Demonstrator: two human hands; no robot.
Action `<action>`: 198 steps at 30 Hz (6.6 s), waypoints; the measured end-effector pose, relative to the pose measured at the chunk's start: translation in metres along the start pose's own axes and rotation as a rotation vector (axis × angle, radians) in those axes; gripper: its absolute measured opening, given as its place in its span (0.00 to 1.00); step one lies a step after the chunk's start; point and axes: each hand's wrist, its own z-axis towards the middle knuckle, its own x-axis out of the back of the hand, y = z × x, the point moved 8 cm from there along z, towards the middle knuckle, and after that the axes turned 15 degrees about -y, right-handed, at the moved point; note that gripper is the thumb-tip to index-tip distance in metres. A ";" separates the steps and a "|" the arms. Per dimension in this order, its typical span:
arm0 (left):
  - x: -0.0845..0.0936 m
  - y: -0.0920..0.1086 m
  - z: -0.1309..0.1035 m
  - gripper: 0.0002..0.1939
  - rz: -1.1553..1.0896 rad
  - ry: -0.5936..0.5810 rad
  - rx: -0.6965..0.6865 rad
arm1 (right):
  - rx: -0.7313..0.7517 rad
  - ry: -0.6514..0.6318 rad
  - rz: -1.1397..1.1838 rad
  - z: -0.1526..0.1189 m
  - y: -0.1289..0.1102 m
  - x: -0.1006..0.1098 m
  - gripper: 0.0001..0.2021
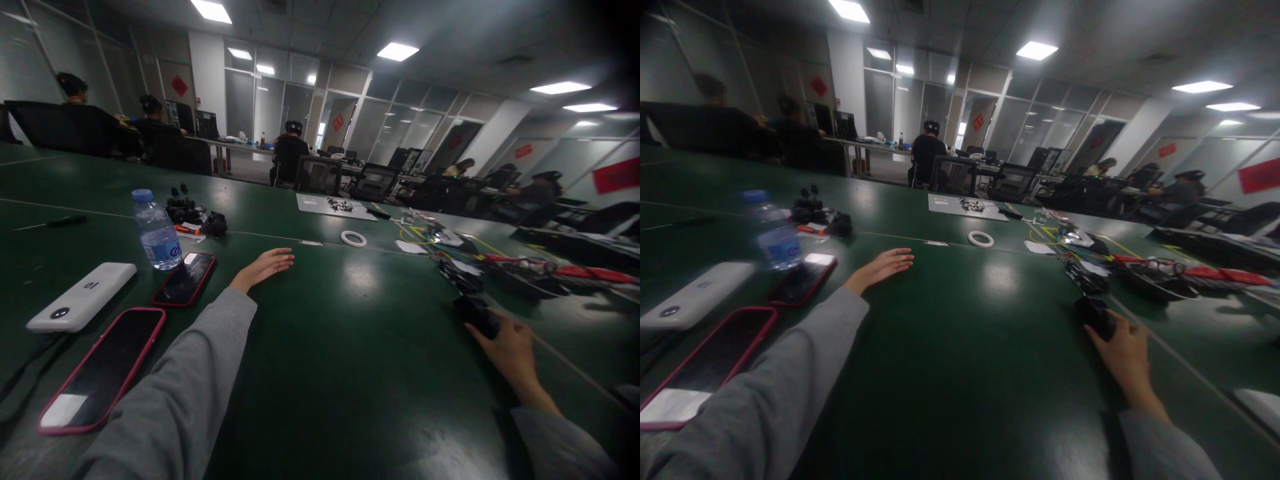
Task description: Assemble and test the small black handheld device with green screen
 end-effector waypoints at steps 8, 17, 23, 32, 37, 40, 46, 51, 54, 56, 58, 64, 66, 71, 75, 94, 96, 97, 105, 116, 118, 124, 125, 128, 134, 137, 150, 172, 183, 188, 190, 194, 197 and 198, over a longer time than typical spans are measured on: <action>-0.002 0.001 -0.001 0.20 0.003 -0.013 0.005 | -0.060 -0.169 0.074 0.002 -0.003 -0.012 0.40; 0.001 0.000 0.000 0.19 0.019 0.012 -0.009 | 0.175 -0.159 0.088 -0.002 -0.138 -0.021 0.34; 0.019 0.002 0.001 0.15 0.050 0.173 -0.102 | 0.471 -0.229 0.354 -0.021 -0.311 -0.031 0.30; 0.034 0.013 -0.004 0.20 0.172 0.330 -0.130 | 0.681 -0.248 0.542 -0.032 -0.415 -0.037 0.26; 0.030 0.009 -0.001 0.24 0.140 0.319 -0.042 | 0.640 -0.259 0.555 -0.026 -0.403 -0.049 0.22; 0.027 0.010 0.000 0.24 0.149 0.308 -0.046 | 0.681 -0.281 0.502 -0.031 -0.409 -0.046 0.20; 0.019 0.012 -0.003 0.26 0.217 0.285 -0.054 | 0.805 -0.285 0.361 -0.049 -0.427 -0.025 0.18; 0.015 0.012 -0.013 0.27 0.363 0.311 -0.065 | 0.816 -0.275 0.304 -0.055 -0.430 -0.016 0.18; 0.013 0.013 -0.021 0.30 0.472 0.325 -0.059 | 0.798 -0.274 0.302 -0.054 -0.429 -0.018 0.18; 0.011 0.012 -0.026 0.36 0.570 0.325 -0.035 | 0.800 -0.272 0.306 -0.054 -0.428 -0.019 0.18; 0.008 0.012 -0.030 0.45 0.696 0.313 -0.020 | 0.805 -0.266 0.314 -0.055 -0.428 -0.019 0.18; -0.011 0.014 -0.040 0.54 1.208 0.332 -0.018 | 0.820 -0.252 0.323 -0.057 -0.427 -0.016 0.17; -0.013 0.016 -0.043 0.51 1.371 0.413 0.023 | 0.823 -0.263 0.317 -0.057 -0.427 -0.018 0.17; -0.017 0.017 -0.043 0.39 1.561 0.458 0.140 | 0.834 -0.272 0.324 -0.056 -0.426 -0.020 0.15; -0.017 0.018 -0.043 0.34 1.633 0.458 0.196 | 0.839 -0.267 0.329 -0.056 -0.425 -0.019 0.15; -0.013 0.026 -0.045 0.29 1.099 0.392 -0.086 | 0.827 -0.351 0.427 -0.053 -0.425 -0.023 0.17; -0.015 0.026 -0.045 0.29 1.099 0.381 -0.086 | 0.774 -0.362 0.523 -0.050 -0.425 -0.026 0.20; -0.015 0.027 -0.044 0.28 1.106 0.376 -0.088 | 0.737 -0.368 0.588 -0.048 -0.426 -0.028 0.22; -0.013 0.025 -0.041 0.27 1.072 0.298 -0.127 | 0.575 -0.545 1.074 -0.032 -0.469 -0.070 0.42; -0.003 0.015 -0.034 0.36 1.010 0.152 -0.067 | 0.551 -0.772 1.192 -0.026 -0.479 -0.083 0.39; -0.004 0.015 -0.035 0.39 0.988 0.136 -0.036 | 0.562 -0.770 1.171 -0.027 -0.479 -0.082 0.38; -0.004 0.012 -0.033 0.43 0.926 0.098 0.022 | 0.581 -0.770 1.154 -0.026 -0.475 -0.085 0.39; -0.005 0.012 -0.032 0.43 0.935 0.090 0.010 | 0.593 -0.765 1.148 -0.026 -0.475 -0.084 0.40; -0.007 0.012 -0.031 0.43 0.946 0.069 -0.016 | 0.630 -0.737 1.090 -0.027 -0.475 -0.079 0.42; -0.015 0.013 -0.033 0.42 0.962 0.012 0.011 | 0.712 -0.724 0.967 -0.031 -0.475 -0.067 0.32; -0.015 0.014 -0.034 0.41 0.977 0.004 0.003 | 0.697 -0.803 1.023 -0.032 -0.475 -0.067 0.31; -0.009 0.019 -0.037 0.38 0.785 0.055 0.048 | 0.517 -0.928 1.234 -0.030 -0.472 -0.073 0.31; 0.001 0.020 -0.043 0.30 0.533 0.194 0.125 | 0.326 -0.952 1.542 -0.024 -0.465 -0.075 0.24; 0.007 0.016 -0.042 0.29 0.522 0.178 0.127 | 0.267 -0.998 1.610 -0.024 -0.461 -0.077 0.22; 0.007 0.016 -0.041 0.29 0.530 0.169 0.130 | 0.260 -0.990 1.639 -0.023 -0.462 -0.076 0.21; 0.007 0.016 -0.041 0.28 0.533 0.178 0.130 | 0.251 -0.991 1.652 -0.024 -0.462 -0.075 0.21; 0.002 0.018 -0.042 0.28 0.537 0.168 0.120 | 0.240 -0.993 1.665 -0.025 -0.462 -0.073 0.20; -0.002 0.021 -0.043 0.28 0.538 0.176 0.123 | 0.235 -0.999 1.666 -0.025 -0.462 -0.073 0.21; -0.003 0.022 -0.044 0.28 0.537 0.184 0.125 | 0.233 -1.002 1.665 -0.025 -0.462 -0.074 0.21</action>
